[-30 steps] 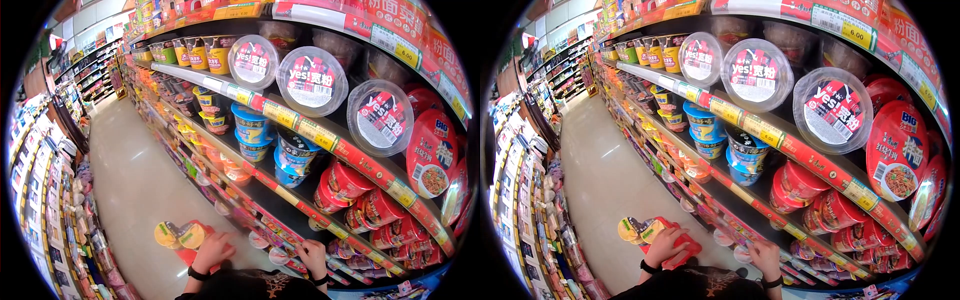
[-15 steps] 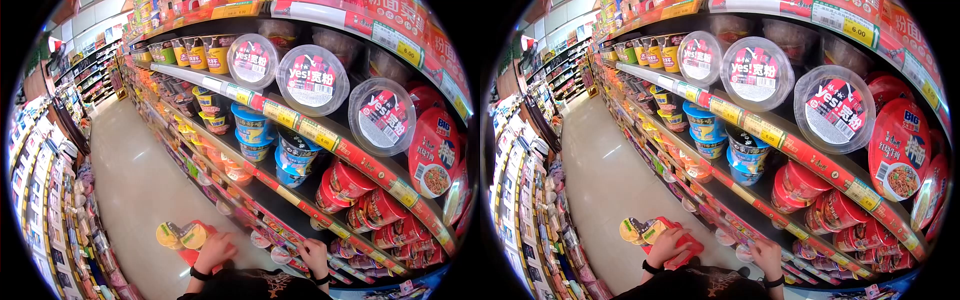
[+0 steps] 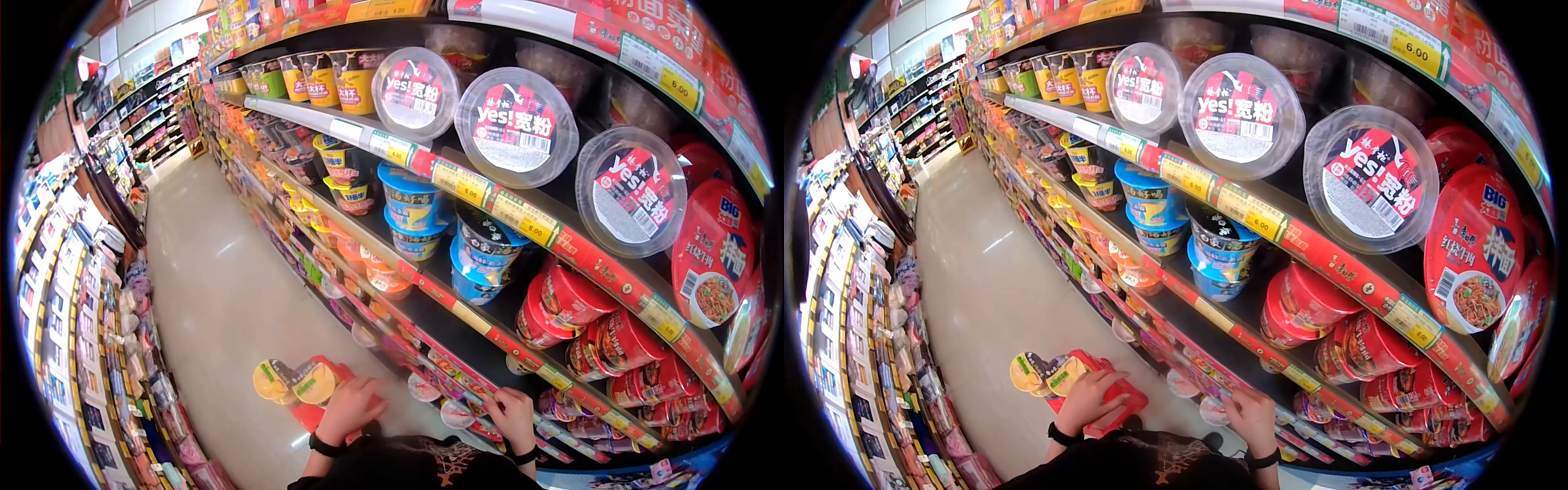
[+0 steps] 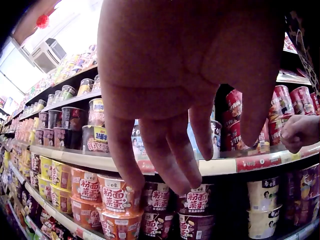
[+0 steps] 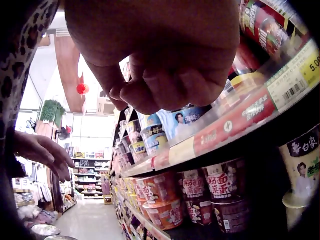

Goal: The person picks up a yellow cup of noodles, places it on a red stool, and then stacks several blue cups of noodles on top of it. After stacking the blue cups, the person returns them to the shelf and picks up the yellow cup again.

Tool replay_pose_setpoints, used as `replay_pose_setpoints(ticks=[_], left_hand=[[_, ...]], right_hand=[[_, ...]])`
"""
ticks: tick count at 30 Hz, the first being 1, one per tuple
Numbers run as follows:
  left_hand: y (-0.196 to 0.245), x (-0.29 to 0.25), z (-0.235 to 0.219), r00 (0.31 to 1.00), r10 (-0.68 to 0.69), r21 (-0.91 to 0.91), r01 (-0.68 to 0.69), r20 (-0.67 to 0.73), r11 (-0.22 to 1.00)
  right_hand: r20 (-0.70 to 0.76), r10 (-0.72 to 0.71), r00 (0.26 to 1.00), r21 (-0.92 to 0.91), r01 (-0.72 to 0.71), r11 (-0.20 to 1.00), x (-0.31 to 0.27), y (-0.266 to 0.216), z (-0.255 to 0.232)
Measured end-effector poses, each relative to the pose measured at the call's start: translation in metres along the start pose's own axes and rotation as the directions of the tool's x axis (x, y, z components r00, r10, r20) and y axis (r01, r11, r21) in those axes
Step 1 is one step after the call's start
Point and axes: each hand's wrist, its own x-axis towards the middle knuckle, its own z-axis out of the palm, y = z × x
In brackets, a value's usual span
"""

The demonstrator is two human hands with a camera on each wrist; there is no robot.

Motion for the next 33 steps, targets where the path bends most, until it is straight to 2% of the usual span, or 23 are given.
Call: replay_pose_setpoints(ticks=[33], left_hand=[[0.000, 0.005, -0.004, 1.000, -0.014, 0.003, 0.014, 0.009, 1.000]], right_hand=[[0.026, -0.040, 0.999, 0.005, 0.040, 0.999, 0.011, 0.001, 0.005]])
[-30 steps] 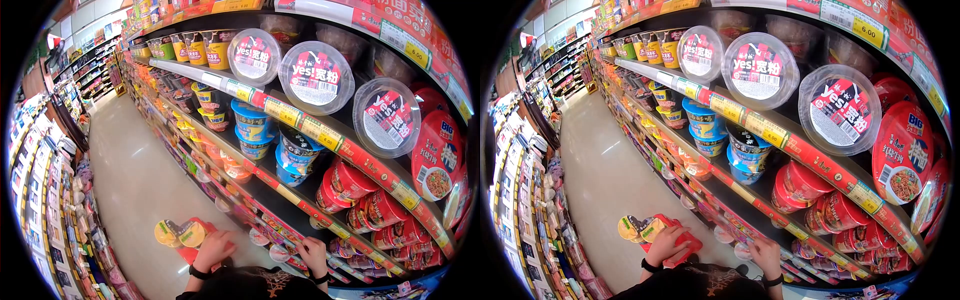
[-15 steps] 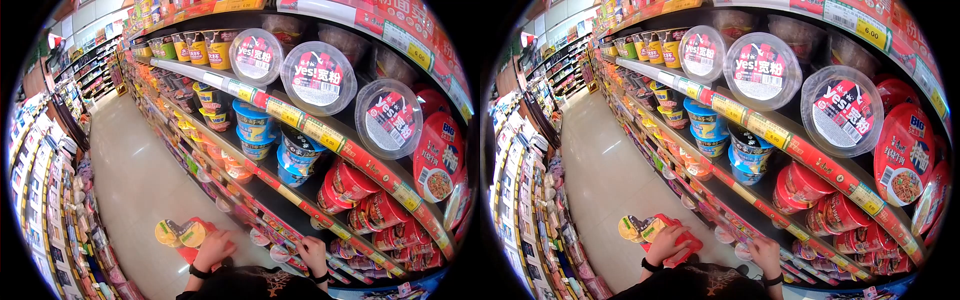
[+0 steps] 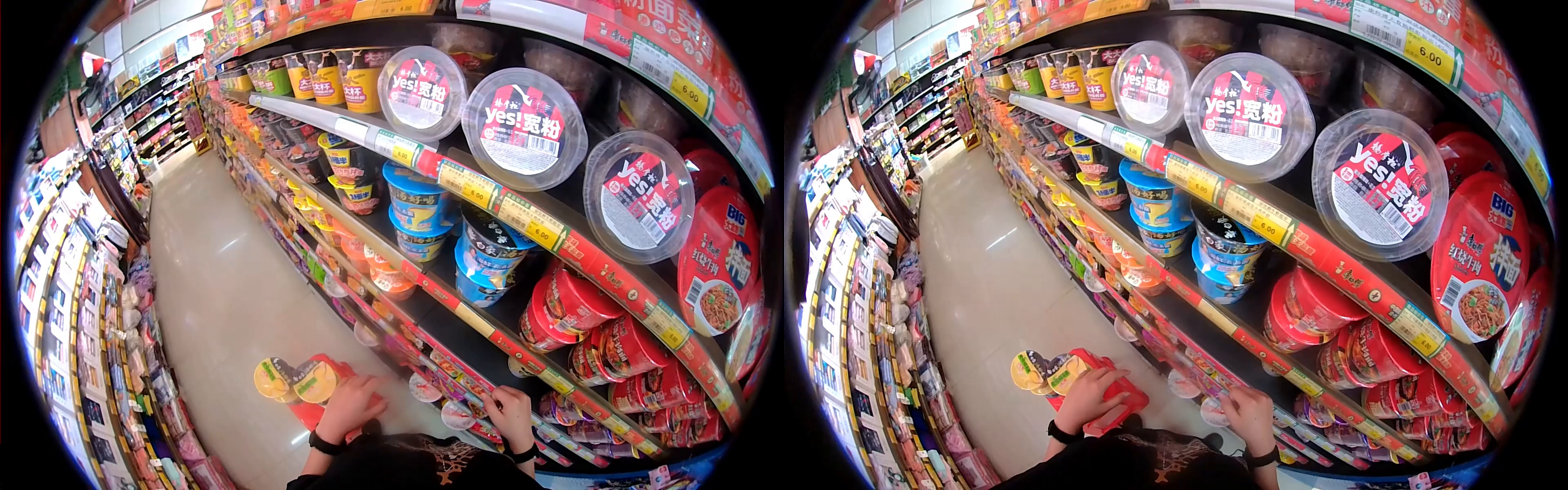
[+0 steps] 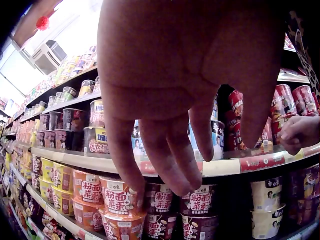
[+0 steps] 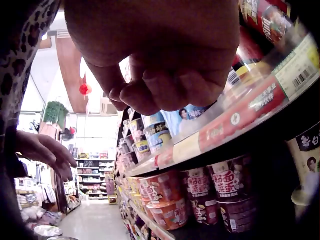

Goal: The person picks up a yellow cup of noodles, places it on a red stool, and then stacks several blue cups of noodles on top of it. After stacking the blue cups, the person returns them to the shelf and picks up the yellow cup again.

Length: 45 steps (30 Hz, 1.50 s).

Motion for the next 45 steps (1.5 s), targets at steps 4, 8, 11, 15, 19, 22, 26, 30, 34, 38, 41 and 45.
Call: replay_pose_setpoints(ticks=[4, 8, 11, 15, 19, 22, 26, 30, 34, 38, 41, 45], left_hand=[[0.001, 0.001, 0.000, 1.000, -0.006, -0.004, 0.006, -0.005, 1.000], [0.000, 0.002, 0.001, 1.000, -0.005, -0.001, 0.005, -0.014, 1.000], [0.001, 0.003, 0.000, 1.000, -0.003, -0.002, 0.003, -0.011, 1.000], [0.000, 0.003, 0.002, 1.000, 0.006, 0.001, -0.006, -0.016, 1.000], [0.001, 0.006, 0.004, 1.000, 0.008, -0.002, -0.008, -0.004, 1.000], [0.002, 0.007, 0.006, 0.999, 0.032, -0.009, -0.032, 0.003, 0.999], [0.002, 0.008, 0.007, 0.998, 0.056, -0.006, -0.056, 0.008, 0.998], [0.006, 0.009, 0.005, 0.998, 0.062, -0.012, -0.062, 0.013, 0.998], [0.008, 0.008, 0.006, 0.998, 0.052, 0.001, -0.052, 0.023, 0.999], [0.009, 0.007, 0.005, 0.998, 0.054, -0.009, -0.054, 0.023, 0.999], [0.008, 0.006, 0.006, 0.998, 0.058, -0.015, -0.058, 0.012, 0.998], [0.007, 0.005, 0.006, 0.997, 0.073, -0.012, -0.074, -0.014, 0.997]], right_hand=[[0.007, 0.003, 1.000, -0.005, -0.003, 1.000, 0.001, 0.001, 0.001], [0.052, 0.038, 0.998, -0.071, -0.034, 0.997, 0.001, 0.003, 0.000], [0.050, 0.044, 0.998, -0.066, -0.041, 0.997, 0.001, 0.003, 0.000], [0.054, 0.047, 0.997, -0.080, -0.042, 0.996, 0.001, 0.004, 0.000], [0.012, 0.013, 1.000, -0.004, -0.013, 1.000, 0.001, 0.003, 0.001], [0.016, 0.034, 0.999, -0.007, -0.034, 0.999, -0.002, 0.005, 0.001], [0.007, 0.037, 0.999, -0.004, -0.037, 0.999, -0.007, 0.007, 0.002], [0.041, 0.077, 0.996, -0.045, -0.075, 0.996, -0.010, 0.005, -0.001], [0.050, 0.082, 0.995, -0.067, -0.078, 0.995, -0.010, 0.004, -0.001], [0.055, 0.070, 0.996, -0.067, -0.066, 0.996, -0.011, 0.004, -0.002], [0.054, 0.068, 0.996, -0.062, -0.065, 0.996, -0.010, 0.003, -0.001], [0.046, 0.060, 0.997, -0.052, -0.058, 0.997, -0.009, 0.001, -0.001]])
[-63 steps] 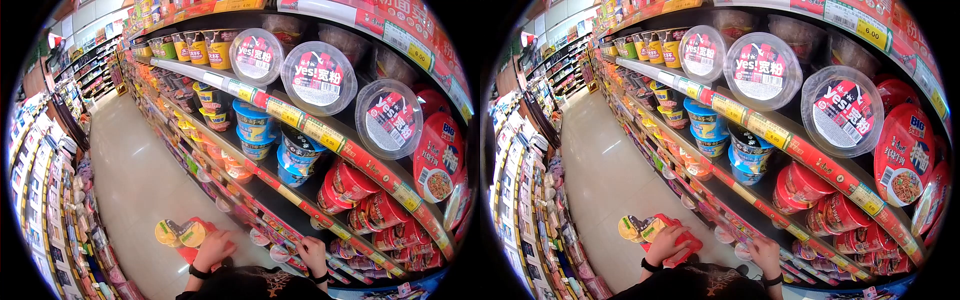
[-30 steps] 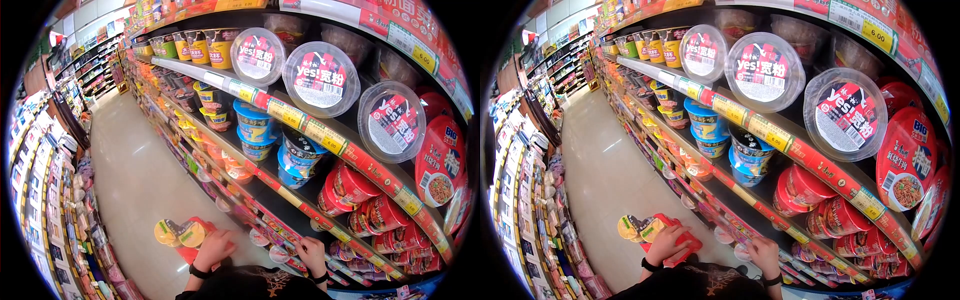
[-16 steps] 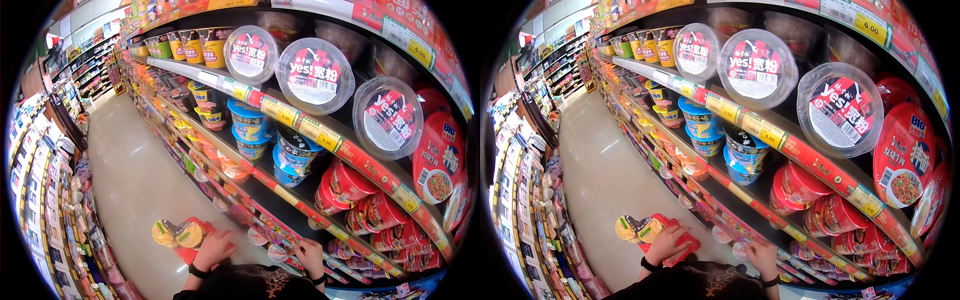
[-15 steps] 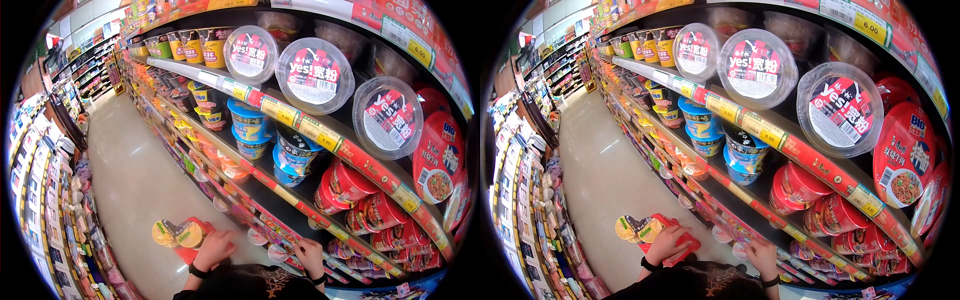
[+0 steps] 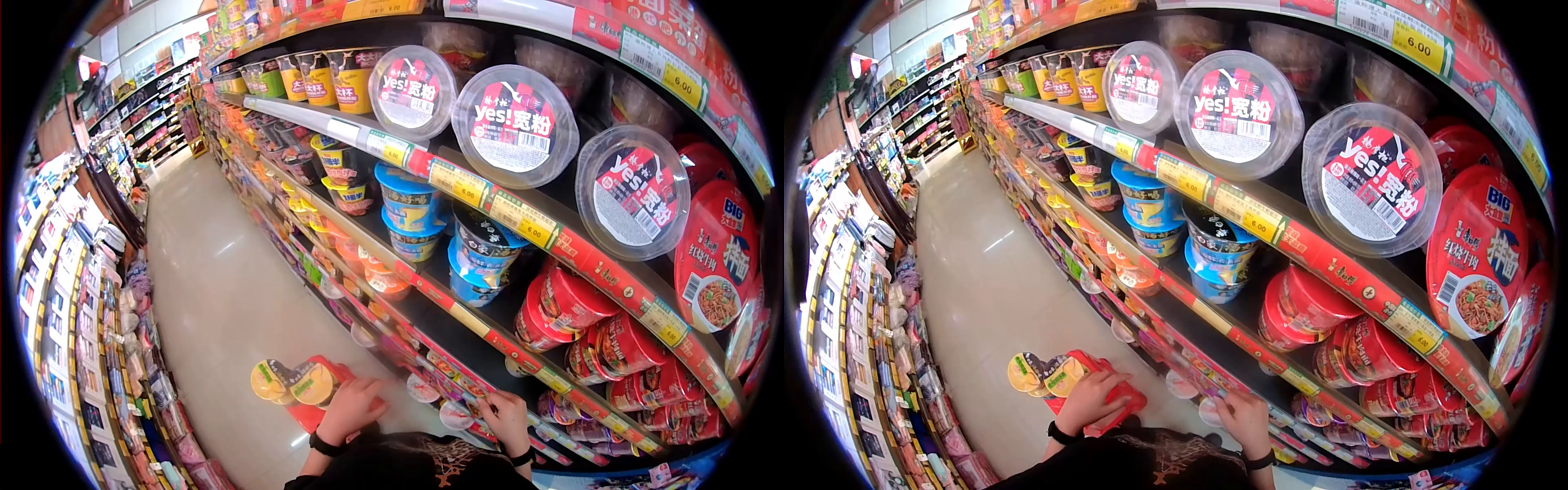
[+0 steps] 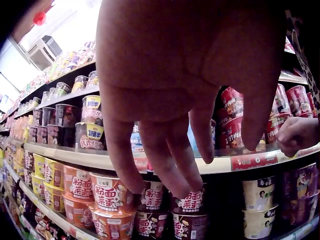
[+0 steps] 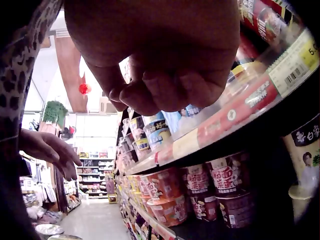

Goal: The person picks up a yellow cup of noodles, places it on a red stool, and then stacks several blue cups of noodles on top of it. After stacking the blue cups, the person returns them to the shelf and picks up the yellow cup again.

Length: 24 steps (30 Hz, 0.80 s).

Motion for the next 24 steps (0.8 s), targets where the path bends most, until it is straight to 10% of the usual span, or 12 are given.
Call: replay_pose_setpoints(ticks=[24], left_hand=[[0.0001, -0.0039, -0.0014, 1.000, -0.022, 0.016, 0.022, 0.001, 1.000]], right_hand=[[0.034, -0.006, 0.999, -0.006, 0.006, 1.000, 0.0035, -0.0025, 0.0017]])
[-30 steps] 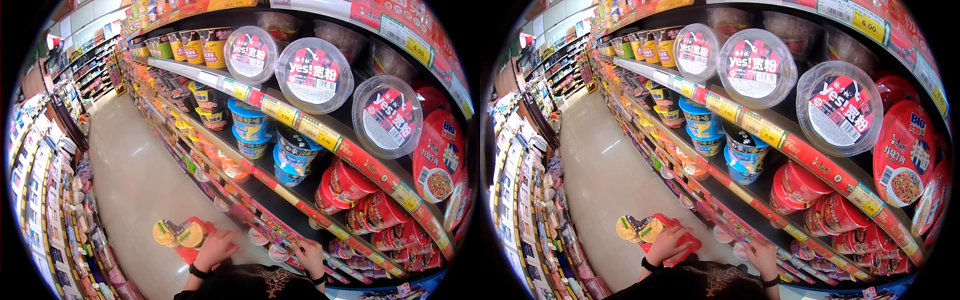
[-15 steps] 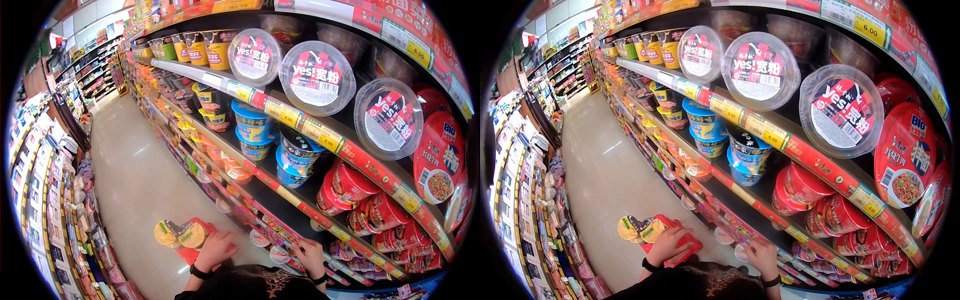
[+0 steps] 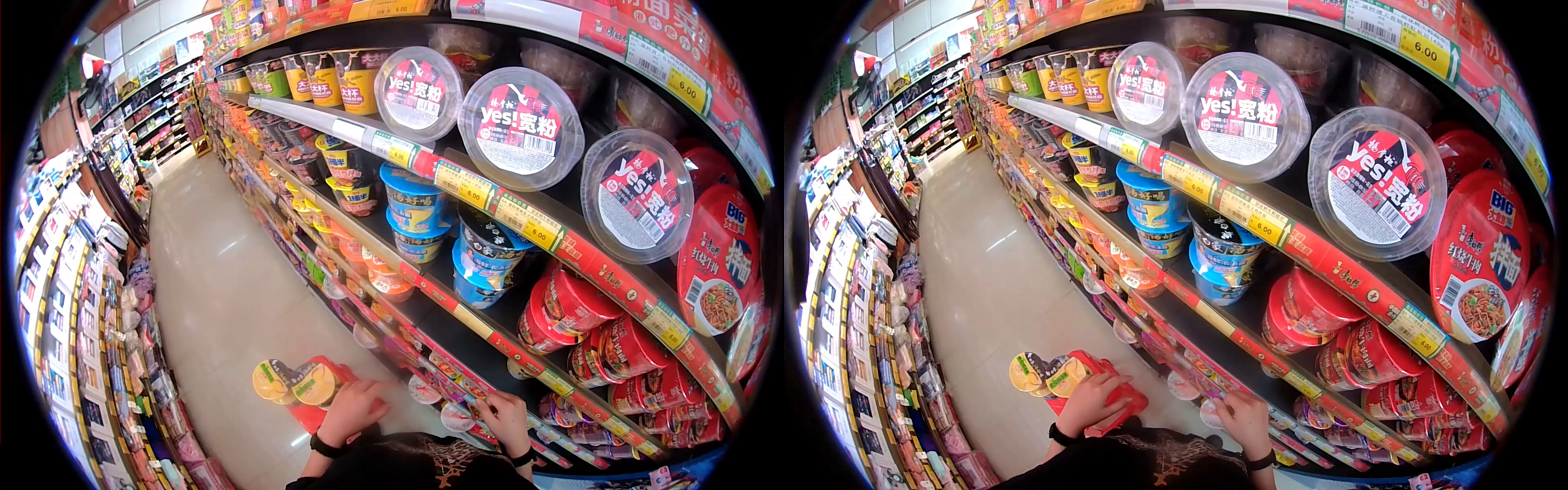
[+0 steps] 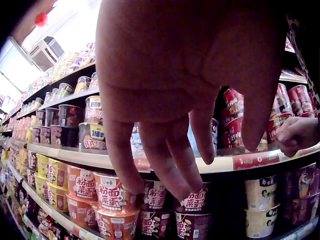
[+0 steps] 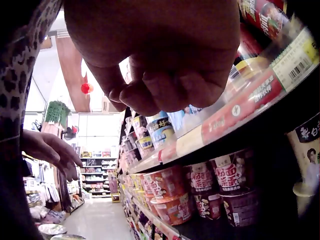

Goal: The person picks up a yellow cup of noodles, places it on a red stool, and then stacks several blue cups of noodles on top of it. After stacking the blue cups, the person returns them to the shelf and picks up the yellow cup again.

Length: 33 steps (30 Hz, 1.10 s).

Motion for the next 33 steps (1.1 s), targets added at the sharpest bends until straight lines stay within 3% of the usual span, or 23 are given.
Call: replay_pose_setpoints(ticks=[33], left_hand=[[-0.007, -0.013, 0.002, 1.000, -0.016, 0.015, 0.017, -0.019, 1.000]], right_hand=[[0.016, -0.032, 0.999, -0.002, 0.032, 0.999, -0.001, -0.005, 0.007]])
